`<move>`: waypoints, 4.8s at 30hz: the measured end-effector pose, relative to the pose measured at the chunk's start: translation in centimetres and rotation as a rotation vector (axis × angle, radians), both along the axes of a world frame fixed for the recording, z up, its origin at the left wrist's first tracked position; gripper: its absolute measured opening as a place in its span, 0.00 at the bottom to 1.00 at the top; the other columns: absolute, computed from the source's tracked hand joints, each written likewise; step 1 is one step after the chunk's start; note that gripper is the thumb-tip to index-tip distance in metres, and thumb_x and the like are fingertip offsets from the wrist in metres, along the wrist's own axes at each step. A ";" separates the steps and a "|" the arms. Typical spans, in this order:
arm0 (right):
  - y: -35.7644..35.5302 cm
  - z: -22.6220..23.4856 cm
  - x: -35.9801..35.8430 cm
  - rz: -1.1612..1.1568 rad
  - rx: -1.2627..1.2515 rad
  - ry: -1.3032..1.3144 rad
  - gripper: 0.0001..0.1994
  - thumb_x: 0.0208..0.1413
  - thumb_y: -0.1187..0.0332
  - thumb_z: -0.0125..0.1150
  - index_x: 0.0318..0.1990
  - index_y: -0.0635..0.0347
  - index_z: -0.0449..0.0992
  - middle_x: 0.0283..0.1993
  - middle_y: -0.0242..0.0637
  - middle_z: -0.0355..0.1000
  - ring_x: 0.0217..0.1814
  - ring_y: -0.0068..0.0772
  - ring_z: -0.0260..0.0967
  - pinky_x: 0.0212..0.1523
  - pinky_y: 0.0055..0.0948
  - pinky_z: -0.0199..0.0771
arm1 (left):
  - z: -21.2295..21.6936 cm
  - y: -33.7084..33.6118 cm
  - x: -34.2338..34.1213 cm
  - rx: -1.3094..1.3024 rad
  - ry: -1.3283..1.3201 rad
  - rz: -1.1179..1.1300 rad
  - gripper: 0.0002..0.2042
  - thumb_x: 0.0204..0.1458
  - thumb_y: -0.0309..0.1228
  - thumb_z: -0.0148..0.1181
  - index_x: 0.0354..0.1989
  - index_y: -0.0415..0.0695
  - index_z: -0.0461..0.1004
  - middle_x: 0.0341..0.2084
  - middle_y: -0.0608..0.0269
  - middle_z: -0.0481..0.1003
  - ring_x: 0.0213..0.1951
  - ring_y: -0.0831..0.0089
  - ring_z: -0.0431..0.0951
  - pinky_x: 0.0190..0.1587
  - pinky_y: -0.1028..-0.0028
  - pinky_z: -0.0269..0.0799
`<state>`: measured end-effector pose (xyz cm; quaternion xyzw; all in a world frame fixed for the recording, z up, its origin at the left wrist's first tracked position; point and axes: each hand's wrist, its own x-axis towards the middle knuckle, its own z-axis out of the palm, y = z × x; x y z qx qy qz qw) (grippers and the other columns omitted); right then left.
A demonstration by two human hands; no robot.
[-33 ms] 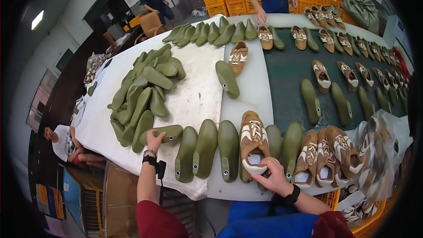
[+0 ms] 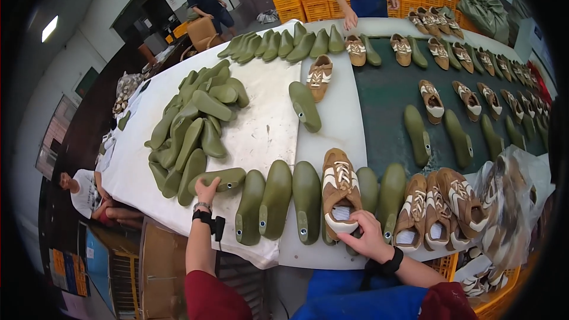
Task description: Organizing shoe lasts and finished shoe uppers on a factory table, including minor adjustments like lace tying.
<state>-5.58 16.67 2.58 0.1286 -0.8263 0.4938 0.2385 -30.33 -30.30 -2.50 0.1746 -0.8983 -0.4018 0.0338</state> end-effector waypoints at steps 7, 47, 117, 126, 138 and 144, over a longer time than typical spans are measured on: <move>-0.1 0.8 0.8 0.021 -0.042 -0.128 0.18 0.39 0.61 0.72 0.33 0.62 0.71 0.33 0.42 0.70 0.37 0.46 0.68 0.41 0.37 0.66 | 3.0 3.4 1.0 0.693 -0.179 0.332 0.56 0.46 0.34 0.65 0.65 0.63 0.16 0.41 0.51 0.69 0.31 0.57 0.76 0.27 0.59 0.78; 0.6 0.9 1.9 0.003 -0.131 0.087 0.19 0.46 0.55 0.68 0.40 0.60 0.76 0.34 0.41 0.74 0.35 0.44 0.72 0.34 0.36 0.72 | 1.3 60.7 -16.6 0.454 -0.218 -1.637 0.25 0.42 0.25 0.66 0.53 0.40 0.69 0.41 0.58 0.76 0.42 0.69 0.76 0.46 0.69 0.73; 24.2 -0.2 -20.5 -0.469 0.891 -0.786 0.13 0.50 0.68 0.53 0.44 0.59 0.72 0.41 0.48 0.76 0.45 0.49 0.74 0.44 0.44 0.74 | 10.0 11.9 16.9 -0.073 0.261 -0.164 0.22 0.46 0.26 0.61 0.51 0.35 0.67 0.41 0.48 0.74 0.42 0.64 0.73 0.47 0.69 0.68; 17.1 10.2 -16.3 -0.125 0.815 -0.501 0.21 0.46 0.66 0.59 0.51 0.55 0.72 0.40 0.45 0.75 0.45 0.46 0.72 0.46 0.40 0.72 | 10.2 16.3 15.9 -0.358 0.551 -0.095 0.27 0.41 0.26 0.66 0.53 0.41 0.65 0.35 0.46 0.75 0.38 0.50 0.75 0.41 0.59 0.70; 0.4 19.5 1.1 0.887 0.804 -0.120 0.21 0.49 0.68 0.62 0.53 0.58 0.70 0.35 0.44 0.75 0.36 0.45 0.74 0.38 0.36 0.74 | 10.4 18.9 18.9 -0.477 0.356 -0.156 0.32 0.42 0.30 0.64 0.59 0.44 0.59 0.45 0.43 0.67 0.43 0.46 0.72 0.45 0.57 0.71; -3.5 16.5 7.9 1.051 0.908 -0.062 0.19 0.51 0.66 0.59 0.52 0.54 0.72 0.35 0.45 0.75 0.36 0.47 0.73 0.37 0.37 0.74 | 9.5 21.6 26.5 -0.395 0.621 -0.550 0.28 0.44 0.32 0.64 0.56 0.42 0.64 0.47 0.44 0.68 0.47 0.48 0.70 0.51 0.60 0.67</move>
